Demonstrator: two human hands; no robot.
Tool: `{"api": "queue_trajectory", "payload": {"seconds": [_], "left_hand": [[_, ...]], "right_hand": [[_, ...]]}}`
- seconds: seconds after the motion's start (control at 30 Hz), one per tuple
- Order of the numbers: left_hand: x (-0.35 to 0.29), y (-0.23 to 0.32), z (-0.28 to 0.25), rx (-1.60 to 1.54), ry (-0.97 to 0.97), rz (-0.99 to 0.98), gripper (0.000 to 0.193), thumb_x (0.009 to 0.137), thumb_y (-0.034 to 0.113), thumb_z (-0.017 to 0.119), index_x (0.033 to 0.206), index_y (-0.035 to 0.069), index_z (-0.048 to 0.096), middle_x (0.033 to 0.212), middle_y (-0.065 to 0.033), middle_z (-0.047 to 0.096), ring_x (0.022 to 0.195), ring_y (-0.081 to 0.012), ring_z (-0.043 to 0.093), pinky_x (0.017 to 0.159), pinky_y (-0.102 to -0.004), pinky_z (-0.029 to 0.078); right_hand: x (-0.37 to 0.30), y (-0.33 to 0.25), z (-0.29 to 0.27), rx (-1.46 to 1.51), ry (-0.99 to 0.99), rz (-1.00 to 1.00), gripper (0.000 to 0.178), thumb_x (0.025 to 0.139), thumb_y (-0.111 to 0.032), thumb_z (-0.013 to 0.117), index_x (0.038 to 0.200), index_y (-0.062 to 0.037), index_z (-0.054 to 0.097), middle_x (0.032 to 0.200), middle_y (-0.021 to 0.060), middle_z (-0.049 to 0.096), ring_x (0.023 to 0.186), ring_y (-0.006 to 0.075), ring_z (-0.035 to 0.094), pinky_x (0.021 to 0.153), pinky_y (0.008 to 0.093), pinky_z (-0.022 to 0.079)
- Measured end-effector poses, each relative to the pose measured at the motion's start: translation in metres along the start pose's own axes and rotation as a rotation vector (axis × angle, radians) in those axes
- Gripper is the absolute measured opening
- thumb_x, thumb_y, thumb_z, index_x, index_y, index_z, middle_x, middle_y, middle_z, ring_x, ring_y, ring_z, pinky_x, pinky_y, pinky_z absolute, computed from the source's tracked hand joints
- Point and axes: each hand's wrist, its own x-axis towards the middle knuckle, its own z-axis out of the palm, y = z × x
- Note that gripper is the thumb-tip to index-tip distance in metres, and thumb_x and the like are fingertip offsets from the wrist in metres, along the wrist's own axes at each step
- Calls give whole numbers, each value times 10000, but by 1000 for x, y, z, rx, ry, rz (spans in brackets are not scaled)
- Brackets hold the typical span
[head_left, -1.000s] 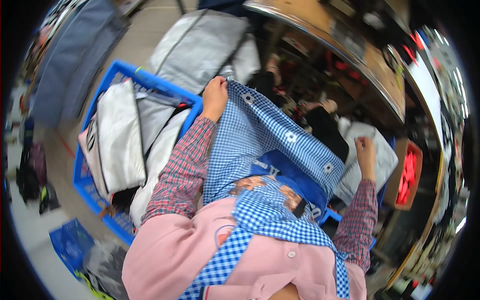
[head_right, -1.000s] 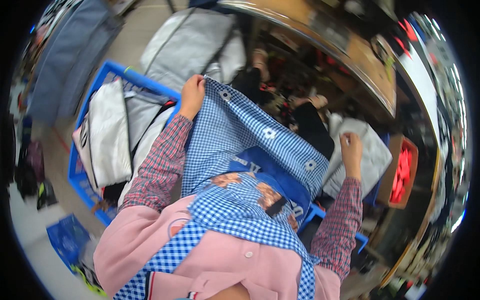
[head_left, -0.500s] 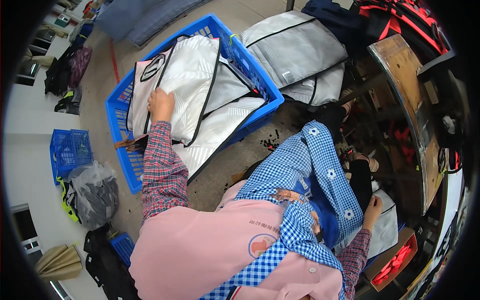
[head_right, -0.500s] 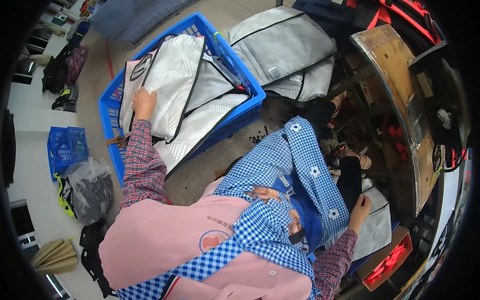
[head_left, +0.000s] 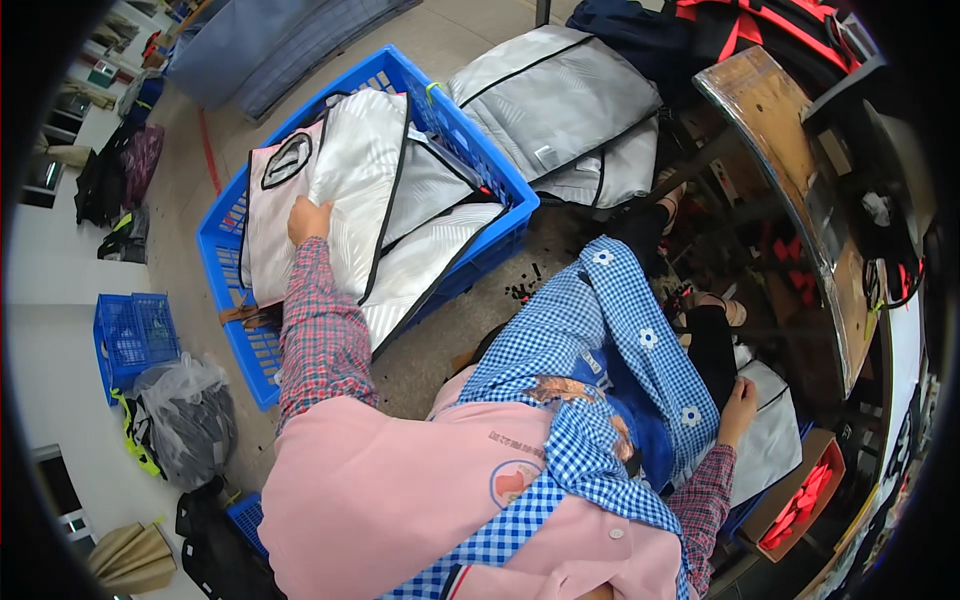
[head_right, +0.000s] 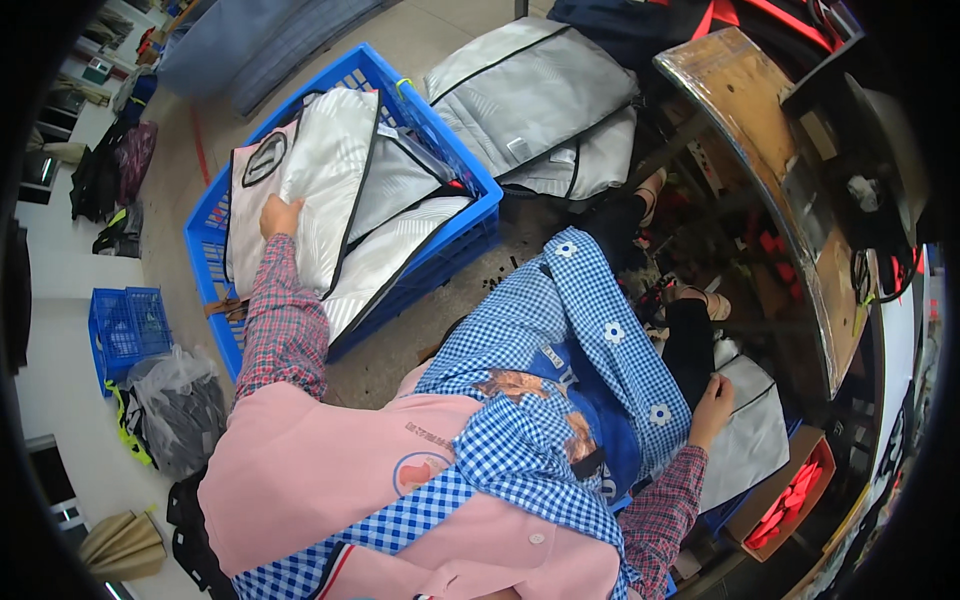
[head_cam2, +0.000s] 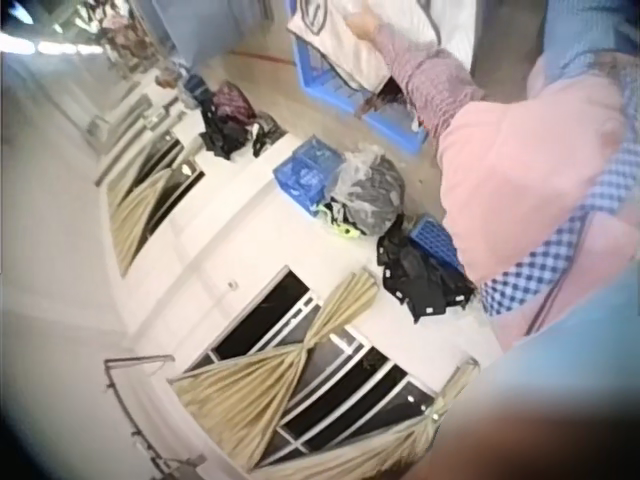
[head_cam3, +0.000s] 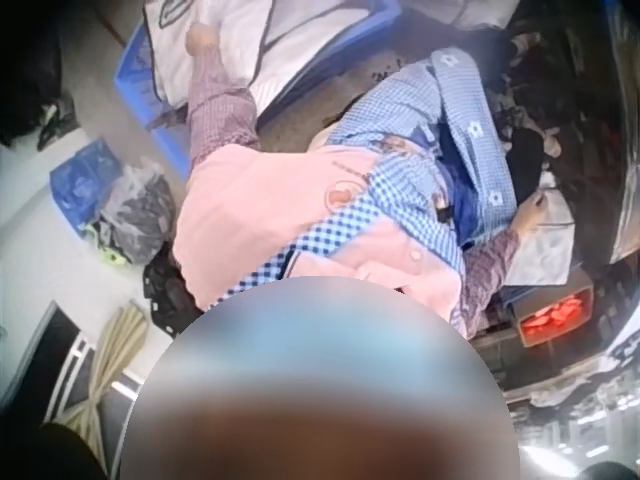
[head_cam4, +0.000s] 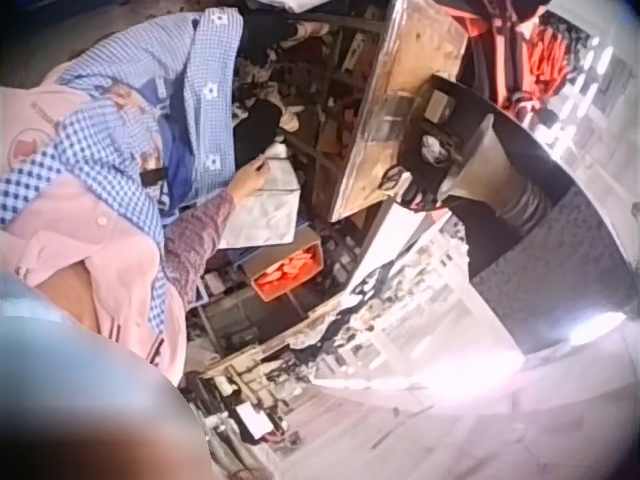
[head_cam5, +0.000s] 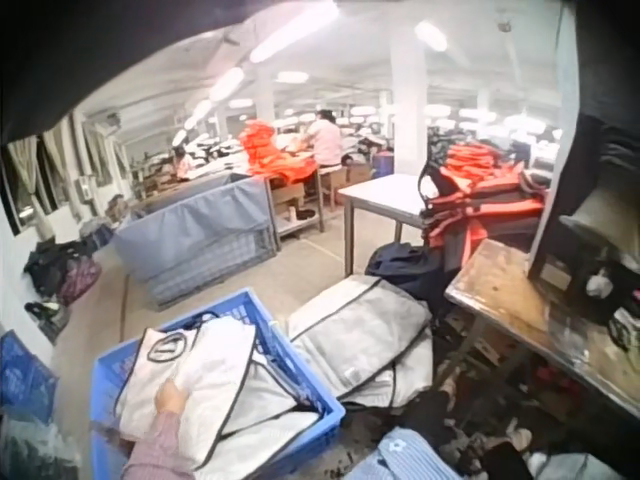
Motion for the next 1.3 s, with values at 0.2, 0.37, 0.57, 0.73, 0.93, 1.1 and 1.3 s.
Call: {"api": "queue_trajectory", "payload": {"seconds": [0.2, 0.37, 0.57, 0.73, 0.93, 1.1, 1.3], "left_hand": [[-3, 13, -132, 37, 204, 464, 386, 808, 276, 733, 1076, 26, 613, 982, -228, 679, 914, -426, 646, 785, -490, 509], [-50, 7, -311, -93, 249, 658, 345, 839, 241, 725, 1090, 26, 628, 935, -201, 689, 858, -330, 687, 757, -397, 513], [-118, 7, -471, -270, 223, 618, 398, 873, 184, 733, 1204, -4, 617, 1051, -75, 686, 929, -161, 635, 850, -271, 498], [-138, -9, -543, -315, 356, 677, 597, 827, 146, 769, 1353, 0, 528, 1183, -103, 653, 1030, -175, 629, 925, -286, 494], [-103, 29, -511, -506, 164, 780, 530, 799, 83, 741, 1295, 12, 569, 1111, -68, 660, 1018, -151, 608, 900, -292, 494], [-87, 140, -444, -280, -319, 1079, 372, 987, 315, 576, 1221, 30, 625, 1131, -38, 661, 1015, -123, 601, 888, -285, 468], [-156, 263, -328, -382, -450, 1509, 458, 1021, 371, 510, 1279, -6, 534, 1020, -92, 643, 941, -151, 565, 849, -294, 458]], "right_hand": [[26, -41, 0, -22, -86, -137, 191, 947, -170, 580, 1001, 3, 640, 933, 164, 663, 884, 319, 637, 789, 391, 488], [57, -169, 19, 168, -199, -536, 165, 900, -113, 616, 1011, 8, 610, 961, 157, 635, 899, 336, 614, 789, 390, 486], [80, -354, 25, 501, -286, -946, 431, 852, -203, 721, 1198, 0, 564, 1202, 169, 611, 1126, 345, 591, 954, 375, 465], [90, -475, 11, 840, -235, -1072, 1025, 702, -363, 865, 1466, 20, 298, 1411, 234, 456, 1329, 335, 441, 1115, 381, 342], [71, -455, -43, 1132, -989, -871, 691, 715, -131, 862, 1314, -8, 540, 1209, 89, 655, 1103, 173, 598, 992, 316, 460], [5, -426, -62, 1242, -1006, -727, 481, 796, -73, 789, 1226, 10, 590, 1143, 74, 691, 1021, 156, 648, 915, 310, 511], [-41, -435, -61, 1035, -446, -853, 448, 847, -251, 729, 1051, 102, 544, 807, 291, 647, 757, 442, 655, 660, 439, 529]]}}
